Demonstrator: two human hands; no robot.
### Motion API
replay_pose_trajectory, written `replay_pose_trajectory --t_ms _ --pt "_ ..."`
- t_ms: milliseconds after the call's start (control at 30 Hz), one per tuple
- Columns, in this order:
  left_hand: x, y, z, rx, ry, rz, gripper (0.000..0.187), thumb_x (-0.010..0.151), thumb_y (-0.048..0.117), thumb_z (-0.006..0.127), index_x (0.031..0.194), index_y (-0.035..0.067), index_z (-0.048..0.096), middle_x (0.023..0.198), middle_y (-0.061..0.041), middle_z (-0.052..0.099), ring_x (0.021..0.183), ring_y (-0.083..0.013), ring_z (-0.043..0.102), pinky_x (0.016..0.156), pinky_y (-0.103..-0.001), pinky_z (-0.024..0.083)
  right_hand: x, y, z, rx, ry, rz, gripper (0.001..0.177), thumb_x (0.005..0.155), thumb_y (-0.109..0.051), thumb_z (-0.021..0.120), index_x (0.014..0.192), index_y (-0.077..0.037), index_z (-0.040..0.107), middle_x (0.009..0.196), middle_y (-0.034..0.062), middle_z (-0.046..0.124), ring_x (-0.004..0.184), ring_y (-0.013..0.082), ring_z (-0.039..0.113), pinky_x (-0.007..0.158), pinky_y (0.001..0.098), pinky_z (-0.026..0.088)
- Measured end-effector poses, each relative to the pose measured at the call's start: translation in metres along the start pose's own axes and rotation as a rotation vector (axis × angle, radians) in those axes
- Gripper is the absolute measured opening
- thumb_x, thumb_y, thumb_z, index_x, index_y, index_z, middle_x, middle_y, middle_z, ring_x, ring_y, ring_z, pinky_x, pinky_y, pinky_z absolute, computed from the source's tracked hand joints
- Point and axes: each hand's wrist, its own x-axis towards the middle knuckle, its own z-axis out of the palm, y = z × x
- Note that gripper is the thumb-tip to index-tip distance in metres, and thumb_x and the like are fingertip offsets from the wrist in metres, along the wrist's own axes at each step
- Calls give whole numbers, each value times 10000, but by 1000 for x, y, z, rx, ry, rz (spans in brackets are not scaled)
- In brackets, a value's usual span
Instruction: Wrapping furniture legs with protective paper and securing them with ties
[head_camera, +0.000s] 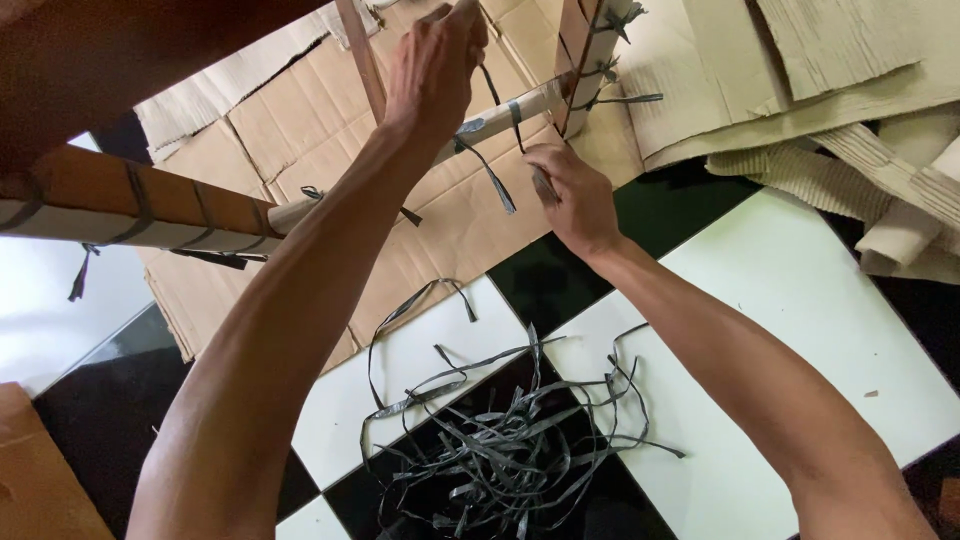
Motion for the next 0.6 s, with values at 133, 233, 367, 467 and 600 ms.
replay_pose_trajectory --t_ms 133,233,367,467,600 --pt "1 -15 26 -27 48 -32 75 937 25 676 868 40 650 703 -55 682 496 -104 585 362 -266 448 3 11 2 10 -20 48 285 938 25 682 1207 -58 639 1144 64 708 945 253 704 814 376 547" --pt "0 -32 41 -39 26 -124 119 926 23 704 1007 44 620 782 -61 729 586 -116 703 422 -205 561 6 17 9 -45 -63 38 263 952 19 691 1205 -37 642 1160 70 705 1002 207 712 893 337 597" --pt "-3 -41 43 -130 170 -117 163 962 2 668 1009 77 531 754 -49 678 570 -114 645 415 -230 529 9 16 13 72 -7 107 210 943 14 695 1142 -49 678 1110 51 714 822 221 701 704 355 545" --pt "-2 -37 39 -176 188 -111 182 949 -23 682 974 59 521 745 -65 667 571 -141 653 439 -267 521 6 20 18 66 -4 116 186 944 5 705 1120 -55 709 1082 40 724 800 217 699 688 351 547" --pt "4 -41 33 -228 110 -15 102 1012 21 604 916 54 601 727 -83 696 595 -150 713 461 -248 566 2 25 15 6 -54 -6 315 942 60 675 1219 -72 603 1185 57 715 933 202 720 770 328 602"
